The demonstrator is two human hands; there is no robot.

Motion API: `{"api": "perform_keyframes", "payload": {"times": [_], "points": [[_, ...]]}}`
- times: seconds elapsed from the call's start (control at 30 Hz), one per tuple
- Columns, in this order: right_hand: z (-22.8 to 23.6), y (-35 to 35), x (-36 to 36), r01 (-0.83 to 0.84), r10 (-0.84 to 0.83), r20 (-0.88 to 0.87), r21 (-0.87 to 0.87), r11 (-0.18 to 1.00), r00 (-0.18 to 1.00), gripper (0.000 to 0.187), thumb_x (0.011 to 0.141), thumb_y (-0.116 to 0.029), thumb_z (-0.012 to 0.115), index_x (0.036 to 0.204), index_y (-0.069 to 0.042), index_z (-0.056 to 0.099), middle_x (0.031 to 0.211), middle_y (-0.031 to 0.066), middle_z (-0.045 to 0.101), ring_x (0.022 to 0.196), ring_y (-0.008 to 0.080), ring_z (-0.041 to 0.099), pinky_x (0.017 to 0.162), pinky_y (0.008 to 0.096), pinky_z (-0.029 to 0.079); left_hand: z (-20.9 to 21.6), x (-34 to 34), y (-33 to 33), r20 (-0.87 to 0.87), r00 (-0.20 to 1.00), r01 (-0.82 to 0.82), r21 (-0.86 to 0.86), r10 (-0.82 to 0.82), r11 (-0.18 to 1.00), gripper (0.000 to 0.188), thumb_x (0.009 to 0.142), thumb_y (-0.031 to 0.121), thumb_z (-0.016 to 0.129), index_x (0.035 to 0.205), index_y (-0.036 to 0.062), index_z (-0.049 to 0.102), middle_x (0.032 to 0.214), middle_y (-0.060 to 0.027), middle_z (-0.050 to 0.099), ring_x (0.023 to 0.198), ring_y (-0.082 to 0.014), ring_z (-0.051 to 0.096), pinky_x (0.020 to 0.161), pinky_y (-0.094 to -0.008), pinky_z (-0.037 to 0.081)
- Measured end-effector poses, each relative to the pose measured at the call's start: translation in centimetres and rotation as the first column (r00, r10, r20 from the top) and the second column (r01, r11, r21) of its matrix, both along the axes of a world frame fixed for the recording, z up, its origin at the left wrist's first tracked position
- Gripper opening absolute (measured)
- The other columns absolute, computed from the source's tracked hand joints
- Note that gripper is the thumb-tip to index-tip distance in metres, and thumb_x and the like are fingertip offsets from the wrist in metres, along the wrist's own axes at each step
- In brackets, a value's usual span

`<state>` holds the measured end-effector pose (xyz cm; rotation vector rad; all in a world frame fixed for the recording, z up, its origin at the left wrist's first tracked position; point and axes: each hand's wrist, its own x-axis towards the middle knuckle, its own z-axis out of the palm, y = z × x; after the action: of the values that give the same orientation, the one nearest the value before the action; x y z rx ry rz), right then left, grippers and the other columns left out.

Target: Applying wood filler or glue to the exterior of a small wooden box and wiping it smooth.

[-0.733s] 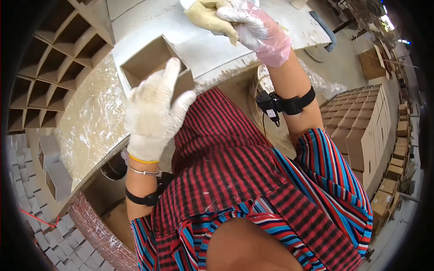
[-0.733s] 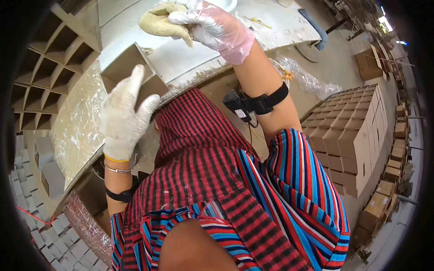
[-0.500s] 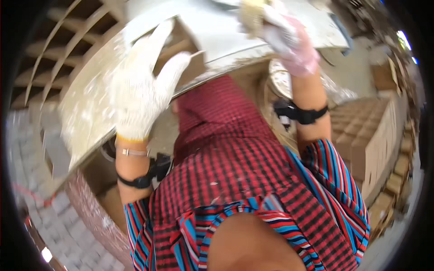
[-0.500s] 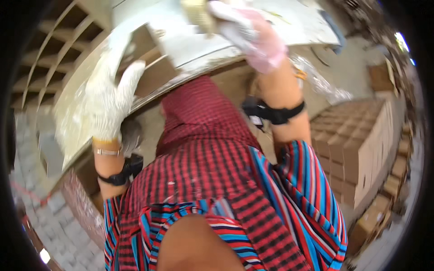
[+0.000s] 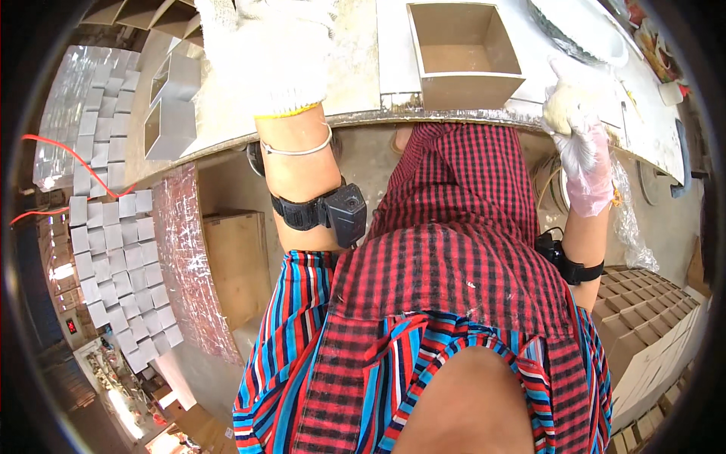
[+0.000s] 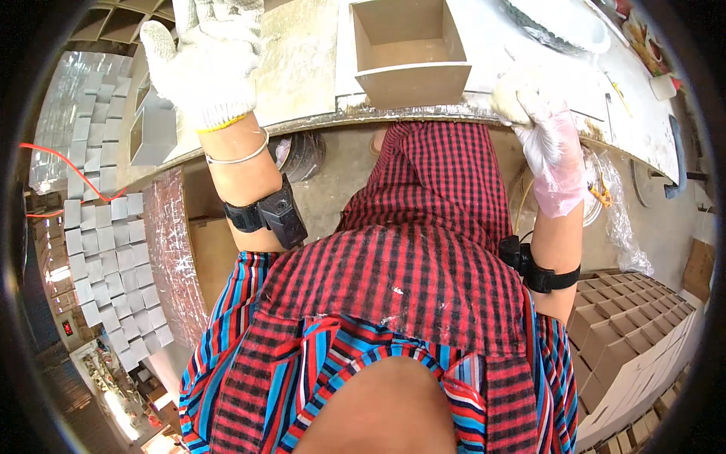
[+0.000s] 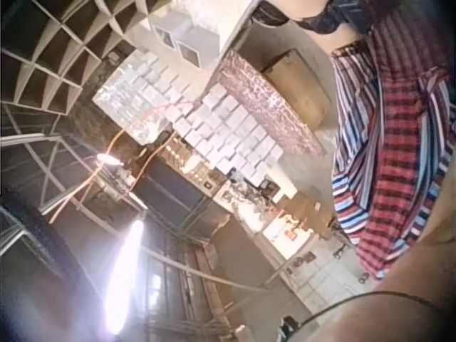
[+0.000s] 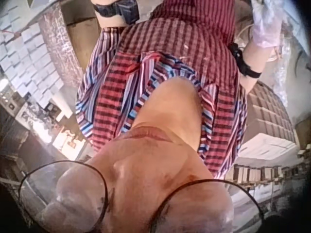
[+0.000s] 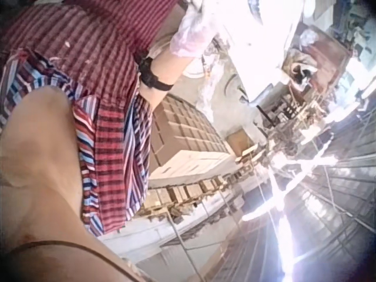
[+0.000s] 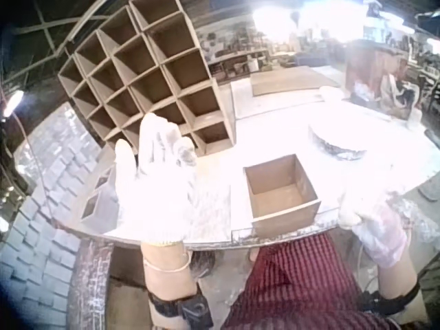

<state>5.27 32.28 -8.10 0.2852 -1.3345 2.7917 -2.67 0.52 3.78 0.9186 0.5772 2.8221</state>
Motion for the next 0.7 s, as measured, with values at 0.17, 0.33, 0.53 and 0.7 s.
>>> {"api": "perform_keyframes", "payload": {"times": [0.17,0.33,0.53,0.7], "points": [[-1.1,0.7,0.4,0.086,-0.092,0.108,0.051,0.995,0.99,0.031,0.086,0.0,0.054,0.117,0.005,0.051,0.113,0.0152,0.058,0.106,0.0217,0.056,0.088,0.0326,0.048,-0.1,-0.1,0.2,-0.022,1.0,0.008,-0.037,-0.009,0.999,0.051,0.097,0.042,0.037,0.122,0.0005,0.052,0.115,-0.0134,0.061,0.104,-0.0272,0.058,0.09,-0.0417,0.043],[-1.1,0.4,0.7,0.104,-0.111,0.111,0.062,0.993,0.988,0.047,0.084,-0.003,0.056,0.127,0.006,0.041,0.133,0.021,0.043,0.116,0.0249,0.05,0.099,0.035,0.042,0.5,0.5,0.7,-0.048,0.996,0.072,-0.017,-0.072,0.997,0.052,0.097,0.043,0.036,0.122,0.001,0.052,0.115,-0.0132,0.061,0.106,-0.0285,0.057,0.091,-0.0422,0.042],[-1.3,0.0,1.0,0.089,-0.092,0.094,0.032,0.995,0.991,0.04,0.085,0.001,0.052,0.125,0.005,0.046,0.13,0.0186,0.047,0.117,0.023,0.05,0.099,0.0324,0.041,1.0,0.4,0.7,-0.141,0.978,0.15,-0.047,-0.155,0.988,0.054,0.097,0.044,0.033,0.127,0.0016,0.049,0.123,-0.0152,0.057,0.114,-0.031,0.053,0.094,-0.0429,0.041],[-0.7,-1.1,1.5,0.146,-0.17,0.097,0.211,0.966,0.981,0.048,0.089,-0.019,0.055,0.128,0.005,0.04,0.11,0.0098,0.051,0.097,0.0162,0.051,0.087,0.0296,0.042,1.1,0.2,0.6,-0.23,0.955,0.162,-0.115,-0.185,0.98,0.056,0.096,0.045,0.033,0.13,0.0027,0.046,0.125,-0.0162,0.055,0.117,-0.0323,0.051,0.096,-0.0449,0.04]]}}
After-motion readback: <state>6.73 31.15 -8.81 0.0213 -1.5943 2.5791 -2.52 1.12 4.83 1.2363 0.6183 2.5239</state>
